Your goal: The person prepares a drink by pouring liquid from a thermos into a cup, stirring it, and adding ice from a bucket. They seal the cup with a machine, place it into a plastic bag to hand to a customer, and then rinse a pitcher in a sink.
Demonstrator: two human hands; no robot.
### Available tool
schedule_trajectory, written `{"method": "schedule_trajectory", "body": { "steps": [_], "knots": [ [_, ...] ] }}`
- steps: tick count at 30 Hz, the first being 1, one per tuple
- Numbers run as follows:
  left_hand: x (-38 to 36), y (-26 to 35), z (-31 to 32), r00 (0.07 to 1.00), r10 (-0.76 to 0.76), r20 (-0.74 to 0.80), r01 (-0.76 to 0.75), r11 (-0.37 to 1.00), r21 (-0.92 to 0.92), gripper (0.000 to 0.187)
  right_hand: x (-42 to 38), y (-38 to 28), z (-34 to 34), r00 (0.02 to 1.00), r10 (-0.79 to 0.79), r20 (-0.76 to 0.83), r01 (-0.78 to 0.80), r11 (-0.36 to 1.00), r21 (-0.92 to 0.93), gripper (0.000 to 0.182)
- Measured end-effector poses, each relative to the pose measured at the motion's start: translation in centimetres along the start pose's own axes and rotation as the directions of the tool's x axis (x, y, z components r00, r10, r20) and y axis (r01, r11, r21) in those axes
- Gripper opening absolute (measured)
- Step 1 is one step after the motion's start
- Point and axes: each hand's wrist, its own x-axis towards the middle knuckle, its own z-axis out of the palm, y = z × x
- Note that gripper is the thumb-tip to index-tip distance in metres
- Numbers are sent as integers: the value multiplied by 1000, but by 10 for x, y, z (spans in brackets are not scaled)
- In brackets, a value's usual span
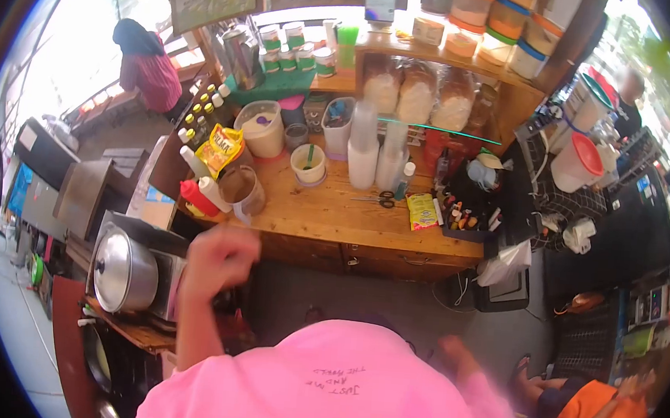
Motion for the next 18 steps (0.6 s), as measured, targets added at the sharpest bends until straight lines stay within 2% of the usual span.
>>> {"method": "schedule_trajectory", "body": {
  "steps": [1,2,3,4,5,6,7,8,9,10,11,12,13,14,15,16,18],
  "knots": [
    [9,-70,29,875,-437,-207,324,848,-420,34,-4,-17,-1,1000,1,20,-1,1000,-6,22],
    [9,-158,47,739,-536,-408,469,844,-259,58,-15,-52,-2,933,361,-11,-356,925,135,22],
    [-6,-255,61,636,-498,-590,491,850,-188,62,-23,-74,-2,734,679,5,-653,705,276,22],
    [-18,-347,74,505,-437,-744,534,836,-129,67,-23,-66,-2,729,684,-2,-656,700,283,22],
    [-16,-355,71,397,-582,-709,611,744,-269,68,-27,-42,6,988,150,-19,-151,970,-193,23],
    [-9,-357,72,306,-710,-634,668,634,-388,70,-33,-25,23,912,-356,206,407,713,-571,25],
    [-2,-355,68,370,-774,-513,616,618,-489,61,-33,-22,41,939,-321,122,329,742,-584,25],
    [0,-376,65,392,-846,-362,622,533,-574,47,-35,-21,60,998,-66,-8,61,956,-285,28],
    [1,-395,64,406,-861,-305,639,506,-579,34,-40,-30,74,979,195,-54,-190,978,89,32],
    [3,-404,62,502,-836,-222,561,510,-652,29,-39,-64,77,928,365,-74,-341,913,225,34],
    [11,-391,69,438,-834,-335,620,550,-559,20,-35,-99,77,859,509,-58,-457,813,360,37],
    [10,-390,67,469,-830,-303,608,552,-570,11,-34,-124,79,846,525,-94,-453,800,393,37],
    [13,-369,71,462,-816,-348,608,577,-546,7,-29,-141,81,873,479,-90,-434,848,303,37],
    [8,-379,72,492,-810,-318,630,584,-512,8,-20,-156,81,901,427,-76,-405,891,204,38],
    [3,-377,73,533,-790,-303,612,607,-507,9,-14,-184,77,801,595,-65,-548,773,319,38],
    [-5,-381,75,560,-751,-348,618,659,-428,11,-11,-186,82,799,595,-82,-539,770,342,38],
    [-17,-363,77,621,-714,-323,624,700,-348,14,-17,-187,95,908,379,-180,-360,924,131,40]
  ]
}}
